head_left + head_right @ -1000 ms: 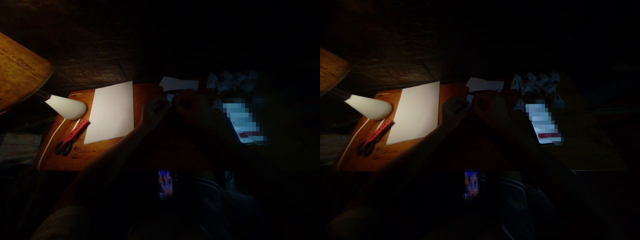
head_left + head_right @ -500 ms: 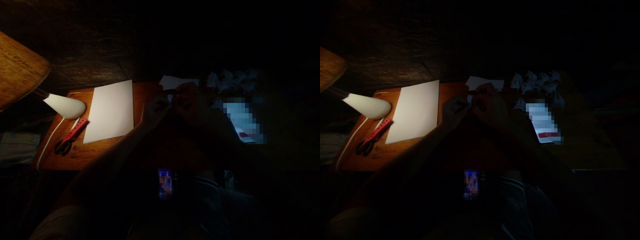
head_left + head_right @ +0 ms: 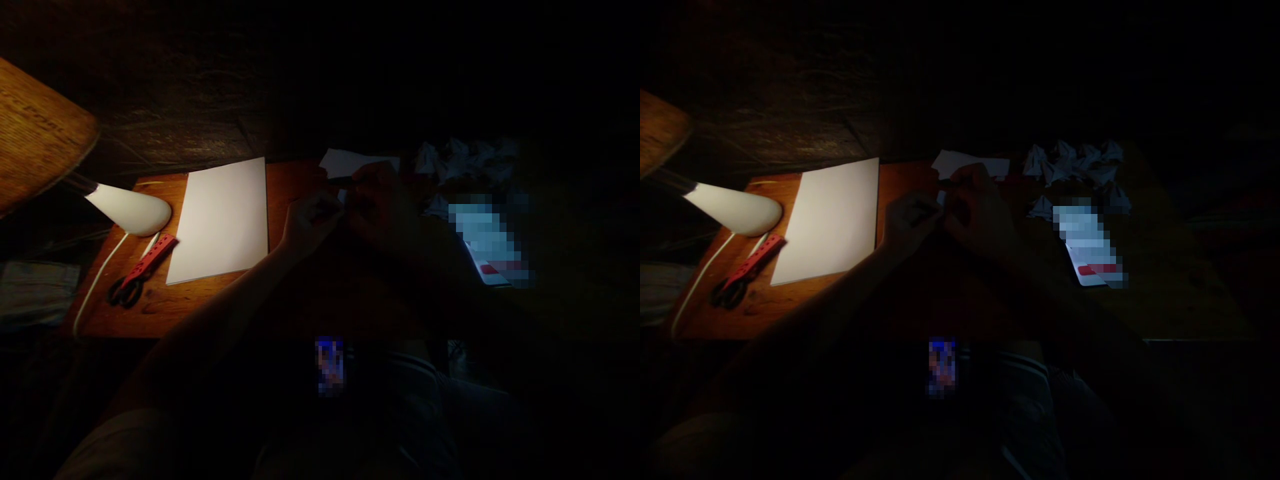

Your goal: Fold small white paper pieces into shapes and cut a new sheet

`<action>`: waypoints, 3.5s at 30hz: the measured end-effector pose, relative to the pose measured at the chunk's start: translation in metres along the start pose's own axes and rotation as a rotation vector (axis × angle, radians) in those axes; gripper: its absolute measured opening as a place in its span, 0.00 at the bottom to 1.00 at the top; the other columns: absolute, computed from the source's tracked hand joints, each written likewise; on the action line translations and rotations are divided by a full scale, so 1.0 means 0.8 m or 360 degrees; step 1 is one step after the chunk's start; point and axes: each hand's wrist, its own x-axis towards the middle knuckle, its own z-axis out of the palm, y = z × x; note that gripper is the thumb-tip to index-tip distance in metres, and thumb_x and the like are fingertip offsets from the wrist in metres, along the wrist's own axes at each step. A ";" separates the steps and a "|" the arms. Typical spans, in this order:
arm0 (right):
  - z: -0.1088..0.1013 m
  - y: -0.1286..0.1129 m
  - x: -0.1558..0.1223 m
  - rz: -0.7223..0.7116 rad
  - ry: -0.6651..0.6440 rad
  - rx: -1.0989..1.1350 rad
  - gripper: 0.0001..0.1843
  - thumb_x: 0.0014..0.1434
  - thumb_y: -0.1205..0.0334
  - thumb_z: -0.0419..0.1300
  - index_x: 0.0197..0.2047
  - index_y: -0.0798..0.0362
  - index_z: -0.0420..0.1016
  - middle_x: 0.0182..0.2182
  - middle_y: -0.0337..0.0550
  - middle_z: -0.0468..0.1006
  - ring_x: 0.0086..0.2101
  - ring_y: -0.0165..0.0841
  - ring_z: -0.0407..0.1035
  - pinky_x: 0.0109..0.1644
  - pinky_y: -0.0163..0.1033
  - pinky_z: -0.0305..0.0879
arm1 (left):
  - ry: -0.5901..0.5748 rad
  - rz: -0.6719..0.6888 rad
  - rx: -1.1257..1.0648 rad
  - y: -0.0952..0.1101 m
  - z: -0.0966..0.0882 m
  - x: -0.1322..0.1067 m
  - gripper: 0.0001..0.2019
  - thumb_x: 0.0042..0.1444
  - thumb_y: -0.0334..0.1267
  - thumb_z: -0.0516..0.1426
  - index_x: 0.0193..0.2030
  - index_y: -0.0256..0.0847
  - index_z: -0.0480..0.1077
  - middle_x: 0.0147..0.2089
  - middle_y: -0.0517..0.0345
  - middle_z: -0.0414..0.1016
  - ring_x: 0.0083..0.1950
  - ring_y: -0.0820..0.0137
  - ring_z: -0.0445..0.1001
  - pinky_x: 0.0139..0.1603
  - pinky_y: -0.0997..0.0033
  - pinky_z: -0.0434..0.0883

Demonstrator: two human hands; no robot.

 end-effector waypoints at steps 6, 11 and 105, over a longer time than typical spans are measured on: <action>0.000 -0.006 -0.002 -0.0009 0.0088 -0.0073 0.06 0.61 0.62 0.71 0.39 0.45 0.78 0.60 0.54 0.76 0.57 0.50 0.74 0.57 0.58 0.80 | 0.0037 -0.0064 -0.0055 -0.001 0.000 0.000 0.15 0.55 0.41 0.76 0.38 0.41 0.76 0.37 0.58 0.82 0.40 0.67 0.84 0.45 0.66 0.83; 0.003 0.003 -0.002 -0.0025 0.0096 -0.0077 0.04 0.65 0.60 0.70 0.43 0.44 0.80 0.58 0.54 0.77 0.59 0.51 0.73 0.61 0.59 0.80 | 0.0060 -0.0011 -0.0040 -0.003 -0.002 0.002 0.18 0.54 0.45 0.77 0.41 0.43 0.75 0.40 0.58 0.81 0.43 0.68 0.83 0.46 0.68 0.82; 0.005 0.021 0.006 0.0184 0.0122 0.0358 0.20 0.56 0.59 0.72 0.49 0.44 0.70 0.36 0.40 0.78 0.36 0.39 0.71 0.39 0.48 0.71 | 0.0032 -0.0650 -0.0419 -0.012 -0.004 0.009 0.22 0.58 0.37 0.77 0.27 0.41 0.68 0.30 0.61 0.75 0.37 0.69 0.81 0.44 0.68 0.79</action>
